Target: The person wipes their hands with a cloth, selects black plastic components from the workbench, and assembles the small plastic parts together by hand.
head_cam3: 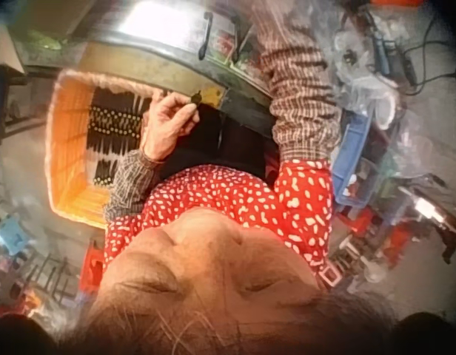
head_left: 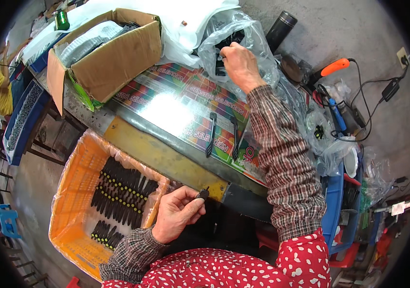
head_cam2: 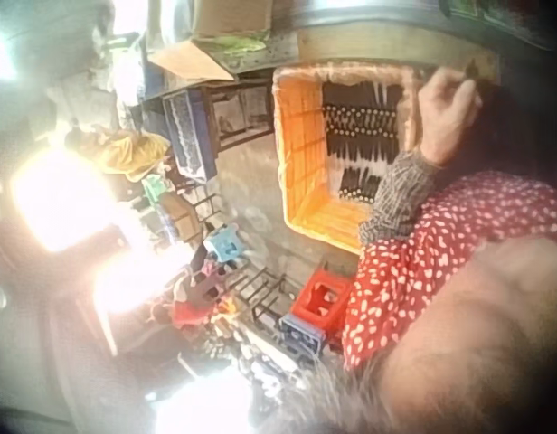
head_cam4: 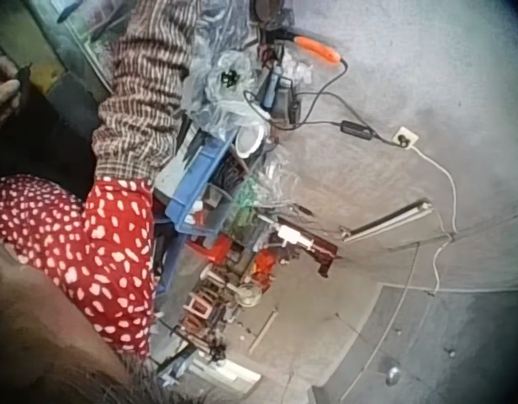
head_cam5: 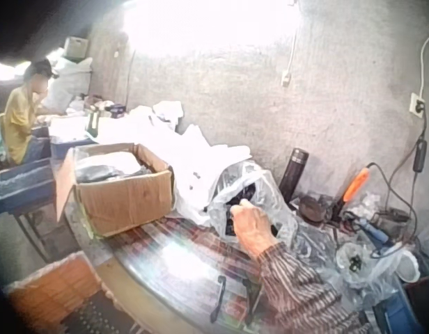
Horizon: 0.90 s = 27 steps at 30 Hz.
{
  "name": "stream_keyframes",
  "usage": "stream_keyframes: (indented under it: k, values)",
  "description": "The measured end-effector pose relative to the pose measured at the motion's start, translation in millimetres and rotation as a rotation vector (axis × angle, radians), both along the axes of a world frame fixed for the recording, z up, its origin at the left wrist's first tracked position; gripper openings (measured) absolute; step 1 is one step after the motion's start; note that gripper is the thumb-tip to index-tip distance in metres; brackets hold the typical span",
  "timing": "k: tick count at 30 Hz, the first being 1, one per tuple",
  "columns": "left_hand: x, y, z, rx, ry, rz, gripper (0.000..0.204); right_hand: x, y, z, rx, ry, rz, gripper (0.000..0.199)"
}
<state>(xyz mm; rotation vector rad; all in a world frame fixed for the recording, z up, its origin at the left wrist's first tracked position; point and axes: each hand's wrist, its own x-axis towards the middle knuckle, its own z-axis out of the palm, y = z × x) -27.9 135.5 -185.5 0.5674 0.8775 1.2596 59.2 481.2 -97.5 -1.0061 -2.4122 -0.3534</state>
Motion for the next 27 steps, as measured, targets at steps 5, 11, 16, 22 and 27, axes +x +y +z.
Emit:
stream_keyframes:
  k: [5, 11, 16, 22, 27]
  values:
    - [-3, -1, -3, 0.003, -0.001, 0.008, 0.008, -15, 45, -14, -0.006, 0.014, -0.091, 0.011]
    - [-7, -2, -6, -0.010, 0.002, -0.024, 0.009, -40, 49, -33, -0.119, 0.068, -0.218, 0.016]
    - [-6, -2, -4, -0.020, -0.026, -0.001, 0.008, -33, 53, -37, -0.078, 0.139, -0.157, 0.018]
    - [-4, -5, 2, -0.006, 0.005, 0.011, 0.007, -15, 34, -29, -0.082, 0.226, -0.094, 0.022]
    - [-6, -12, 3, 0.051, 0.022, 0.013, 0.008, 9, -14, -15, 0.037, 0.388, 0.058, 0.022]
